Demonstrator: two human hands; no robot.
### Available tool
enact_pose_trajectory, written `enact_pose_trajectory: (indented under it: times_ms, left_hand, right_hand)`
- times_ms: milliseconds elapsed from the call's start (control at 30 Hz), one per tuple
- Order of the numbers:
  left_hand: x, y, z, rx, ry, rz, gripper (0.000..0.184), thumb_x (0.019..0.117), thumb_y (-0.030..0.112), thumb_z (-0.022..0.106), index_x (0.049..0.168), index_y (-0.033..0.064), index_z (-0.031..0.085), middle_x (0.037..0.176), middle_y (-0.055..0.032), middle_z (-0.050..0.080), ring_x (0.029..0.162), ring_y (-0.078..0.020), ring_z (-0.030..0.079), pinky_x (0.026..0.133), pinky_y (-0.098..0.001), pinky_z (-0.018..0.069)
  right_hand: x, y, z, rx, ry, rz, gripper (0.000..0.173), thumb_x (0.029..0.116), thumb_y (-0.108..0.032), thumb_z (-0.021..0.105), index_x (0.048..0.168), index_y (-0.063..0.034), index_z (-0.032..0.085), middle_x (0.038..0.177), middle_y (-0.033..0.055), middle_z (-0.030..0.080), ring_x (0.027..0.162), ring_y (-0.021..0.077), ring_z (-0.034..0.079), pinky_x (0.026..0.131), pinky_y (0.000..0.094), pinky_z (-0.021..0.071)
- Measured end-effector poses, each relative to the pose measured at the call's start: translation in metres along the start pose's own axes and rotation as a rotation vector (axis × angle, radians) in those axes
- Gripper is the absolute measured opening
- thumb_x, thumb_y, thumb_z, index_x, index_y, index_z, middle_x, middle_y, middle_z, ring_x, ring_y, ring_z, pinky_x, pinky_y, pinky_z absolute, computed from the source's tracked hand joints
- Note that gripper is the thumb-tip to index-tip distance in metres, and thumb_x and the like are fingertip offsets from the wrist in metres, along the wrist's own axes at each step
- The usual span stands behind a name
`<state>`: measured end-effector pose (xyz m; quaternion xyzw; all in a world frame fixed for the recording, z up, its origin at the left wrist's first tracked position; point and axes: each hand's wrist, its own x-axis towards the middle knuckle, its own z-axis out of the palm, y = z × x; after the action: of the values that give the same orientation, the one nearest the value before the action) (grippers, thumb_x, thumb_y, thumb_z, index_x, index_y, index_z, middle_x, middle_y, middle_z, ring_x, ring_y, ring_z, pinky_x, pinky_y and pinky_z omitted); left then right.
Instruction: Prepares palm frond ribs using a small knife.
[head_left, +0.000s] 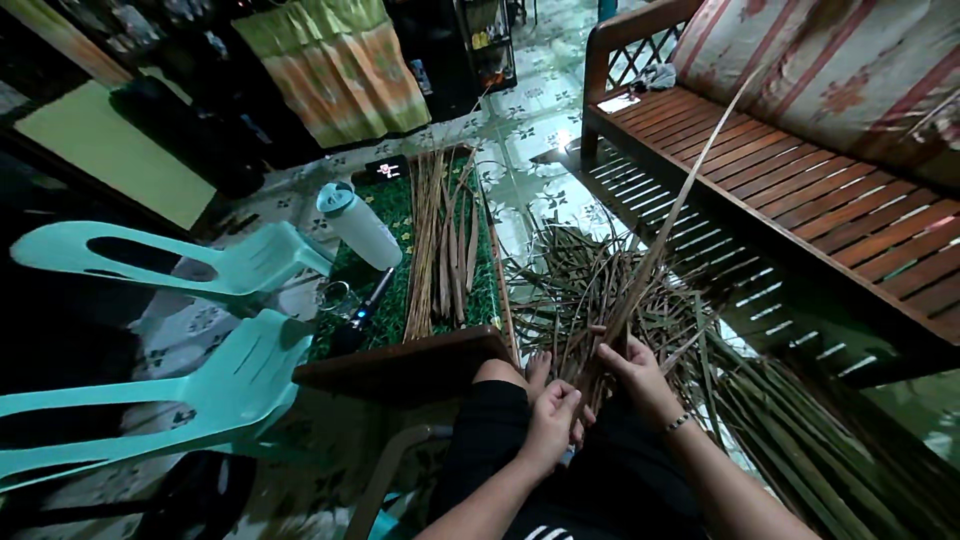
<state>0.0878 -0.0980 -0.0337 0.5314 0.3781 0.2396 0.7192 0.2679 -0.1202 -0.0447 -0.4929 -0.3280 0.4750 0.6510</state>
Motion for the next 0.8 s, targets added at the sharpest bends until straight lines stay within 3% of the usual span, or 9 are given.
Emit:
enact_pose_trajectory:
  times_ms: [67, 133, 233, 333, 433, 533, 800]
  left_hand:
    - [0.002, 0.004, -0.001, 0.045, 0.025, 0.028, 0.017, 0.1094, 0.01, 0.043, 0.108, -0.002, 0.055, 0.079, -0.0087, 0.071, 0.05, -0.005, 0.056, 0.047, -0.0181, 0.0446]
    - [0.004, 0.005, -0.003, 0.082, 0.023, 0.029, 0.018, 0.11, 0.011, 0.043, 0.109, -0.0016, 0.055, 0.082, -0.0102, 0.073, 0.052, -0.0081, 0.061, 0.048, -0.0201, 0.0484]
    - [0.005, 0.004, -0.006, 0.078, -0.014, -0.042, 0.025, 0.1115, 0.016, 0.04, 0.112, -0.0013, 0.057, 0.086, -0.011, 0.071, 0.064, -0.0173, 0.07, 0.056, -0.029, 0.0588]
    - [0.003, 0.0, -0.007, 0.053, -0.07, -0.095, 0.028, 0.1126, 0.018, 0.035, 0.12, -0.0008, 0.055, 0.094, -0.0131, 0.071, 0.068, -0.0201, 0.072, 0.059, -0.0325, 0.0613]
    - [0.003, -0.004, -0.007, 0.045, -0.107, -0.094, 0.028, 0.1128, 0.018, 0.033, 0.122, 0.0, 0.053, 0.094, -0.0138, 0.073, 0.061, -0.0162, 0.069, 0.054, -0.0275, 0.0573]
    - [0.003, -0.006, -0.005, 0.067, -0.138, -0.071, 0.031, 0.1128, 0.018, 0.032, 0.127, -0.0006, 0.053, 0.084, -0.0083, 0.071, 0.051, -0.0067, 0.056, 0.048, -0.0205, 0.0467]
    - [0.003, -0.008, 0.001, 0.058, -0.041, -0.036, 0.031, 0.1114, 0.017, 0.037, 0.129, -0.0007, 0.056, 0.069, 0.0046, 0.048, 0.054, -0.0025, 0.042, 0.05, -0.019, 0.0375]
  right_hand:
    - [-0.002, 0.003, 0.003, -0.043, -0.049, -0.006, 0.032, 0.0978, -0.014, 0.064, 0.127, -0.001, 0.063, 0.098, 0.0047, 0.071, 0.07, 0.0086, 0.063, 0.061, 0.0232, 0.054]
    - [-0.003, 0.003, 0.008, -0.011, -0.034, 0.016, 0.021, 0.0985, -0.011, 0.063, 0.116, -0.0001, 0.066, 0.087, 0.0051, 0.07, 0.061, 0.0088, 0.06, 0.054, 0.0231, 0.0512]
    - [-0.003, 0.002, 0.007, 0.019, -0.001, 0.029, 0.019, 0.0996, -0.011, 0.061, 0.114, 0.0, 0.065, 0.083, 0.0044, 0.069, 0.057, 0.0078, 0.058, 0.051, 0.0221, 0.0492]
    - [-0.001, 0.0, 0.002, 0.072, 0.048, 0.019, 0.019, 0.1004, -0.01, 0.06, 0.115, 0.0015, 0.064, 0.084, 0.0056, 0.069, 0.056, 0.0078, 0.058, 0.049, 0.0224, 0.0493]
    - [0.0, 0.0, 0.0, 0.108, 0.048, 0.038, 0.02, 0.102, -0.012, 0.058, 0.117, 0.0012, 0.063, 0.08, 0.0058, 0.068, 0.051, 0.007, 0.053, 0.046, 0.0214, 0.0461]
    - [-0.001, -0.001, 0.003, 0.146, 0.034, 0.062, 0.022, 0.1045, -0.012, 0.053, 0.12, 0.0014, 0.061, 0.08, 0.0062, 0.067, 0.05, 0.0069, 0.053, 0.045, 0.0211, 0.0461]
    - [-0.003, 0.001, 0.009, 0.169, 0.028, 0.085, 0.026, 0.1045, -0.01, 0.052, 0.127, 0.0012, 0.059, 0.078, 0.0045, 0.065, 0.049, 0.0063, 0.051, 0.045, 0.0212, 0.0468]
